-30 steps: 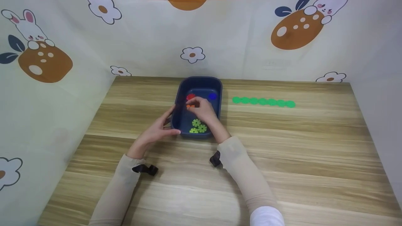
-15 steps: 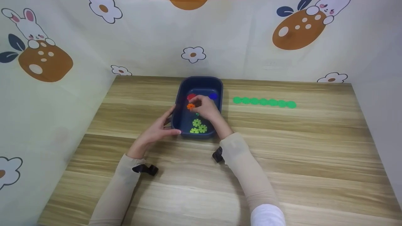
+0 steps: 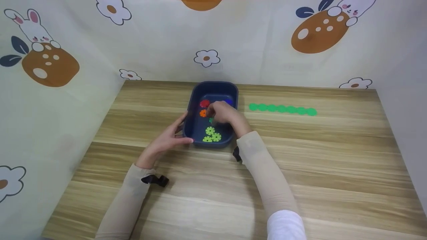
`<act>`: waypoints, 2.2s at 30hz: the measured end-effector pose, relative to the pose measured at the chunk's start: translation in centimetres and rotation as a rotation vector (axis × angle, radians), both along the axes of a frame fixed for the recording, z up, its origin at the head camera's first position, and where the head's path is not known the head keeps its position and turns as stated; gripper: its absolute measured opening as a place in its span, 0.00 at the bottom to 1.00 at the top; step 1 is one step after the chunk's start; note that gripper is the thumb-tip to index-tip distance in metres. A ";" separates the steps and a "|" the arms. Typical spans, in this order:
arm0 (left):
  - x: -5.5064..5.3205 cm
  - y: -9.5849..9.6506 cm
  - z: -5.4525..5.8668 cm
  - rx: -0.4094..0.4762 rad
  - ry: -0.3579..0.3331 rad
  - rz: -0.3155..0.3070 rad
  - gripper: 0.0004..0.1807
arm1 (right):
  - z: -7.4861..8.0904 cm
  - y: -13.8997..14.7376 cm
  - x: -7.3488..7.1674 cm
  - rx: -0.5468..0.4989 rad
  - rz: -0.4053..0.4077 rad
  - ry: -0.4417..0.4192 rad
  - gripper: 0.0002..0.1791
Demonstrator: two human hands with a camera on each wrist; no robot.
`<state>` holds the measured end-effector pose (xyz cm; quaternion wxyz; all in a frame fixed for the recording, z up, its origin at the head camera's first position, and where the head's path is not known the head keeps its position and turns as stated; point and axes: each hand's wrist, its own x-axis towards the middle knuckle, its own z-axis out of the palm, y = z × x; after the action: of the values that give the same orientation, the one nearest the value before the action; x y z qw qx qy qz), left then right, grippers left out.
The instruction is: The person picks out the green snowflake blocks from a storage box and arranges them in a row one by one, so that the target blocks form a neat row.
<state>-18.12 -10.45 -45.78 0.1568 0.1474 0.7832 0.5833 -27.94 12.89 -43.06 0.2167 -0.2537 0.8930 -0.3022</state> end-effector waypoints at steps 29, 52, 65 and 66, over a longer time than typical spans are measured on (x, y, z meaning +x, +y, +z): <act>0.2 0.0 0.1 -0.009 -0.010 -0.009 0.58 | -2.0 -0.8 -0.6 0.097 0.108 0.057 0.15; 0.1 0.2 0.0 -0.020 0.012 -0.017 0.58 | -2.2 -1.1 0.2 -0.214 0.180 -0.112 0.08; -0.1 -0.2 0.1 -0.060 0.020 0.010 0.58 | 1.0 2.1 0.1 -0.476 -0.028 -0.089 0.09; -0.1 -0.2 0.2 -0.065 0.028 0.017 0.58 | 1.3 2.5 0.0 -0.491 -0.043 -0.085 0.10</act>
<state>-18.22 -10.69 -45.63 0.1455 0.1440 0.8050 0.5568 -27.93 15.39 -41.77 0.1796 -0.2669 0.7881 -0.5248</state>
